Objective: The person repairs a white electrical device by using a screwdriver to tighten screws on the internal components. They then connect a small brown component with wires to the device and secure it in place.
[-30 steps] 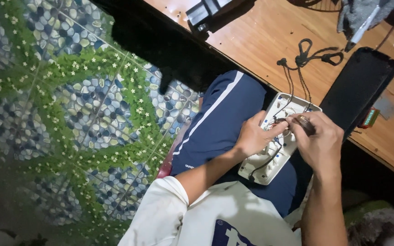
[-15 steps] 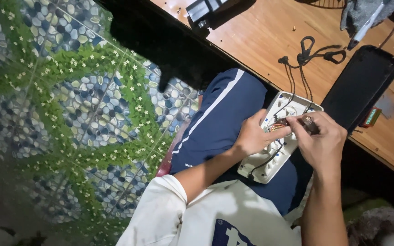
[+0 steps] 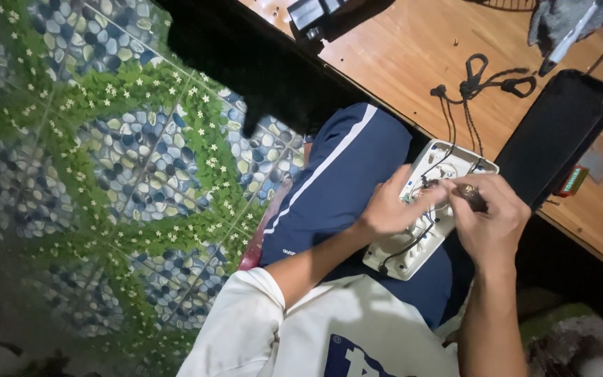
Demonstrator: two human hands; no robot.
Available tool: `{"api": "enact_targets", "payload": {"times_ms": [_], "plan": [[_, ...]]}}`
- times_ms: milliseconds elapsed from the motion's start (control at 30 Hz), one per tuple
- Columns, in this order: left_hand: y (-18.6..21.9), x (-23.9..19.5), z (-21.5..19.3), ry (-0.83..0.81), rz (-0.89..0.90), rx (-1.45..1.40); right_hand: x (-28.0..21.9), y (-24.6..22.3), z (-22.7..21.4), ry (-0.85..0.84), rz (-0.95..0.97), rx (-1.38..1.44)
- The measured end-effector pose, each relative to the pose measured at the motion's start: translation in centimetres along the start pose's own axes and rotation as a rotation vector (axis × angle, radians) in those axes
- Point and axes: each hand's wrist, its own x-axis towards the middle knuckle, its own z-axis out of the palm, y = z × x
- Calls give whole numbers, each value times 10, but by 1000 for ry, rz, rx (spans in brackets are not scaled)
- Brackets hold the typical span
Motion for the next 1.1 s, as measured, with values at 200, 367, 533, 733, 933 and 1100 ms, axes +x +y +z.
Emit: {"api": "enact_targets", "payload": {"times_ms": [200, 367, 533, 733, 933, 1100], "plan": [[-3, 1, 0, 7, -8, -56, 2, -1, 4, 44, -49, 34], [-22, 10, 10, 71, 27, 16, -10, 13, 8, 41, -67, -16], [-19, 7, 8, 91, 42, -15, -15, 14, 3, -7, -99, -65], [-13, 5, 6, 50, 20, -18, -13, 10, 2, -20, -84, -86], [-5, -1, 2, 41, -16, -37, -11, 8, 4, 16, -77, -95], [-8, 0, 4, 78, 5, -17, -9, 5, 4, 7, -64, -136]]}}
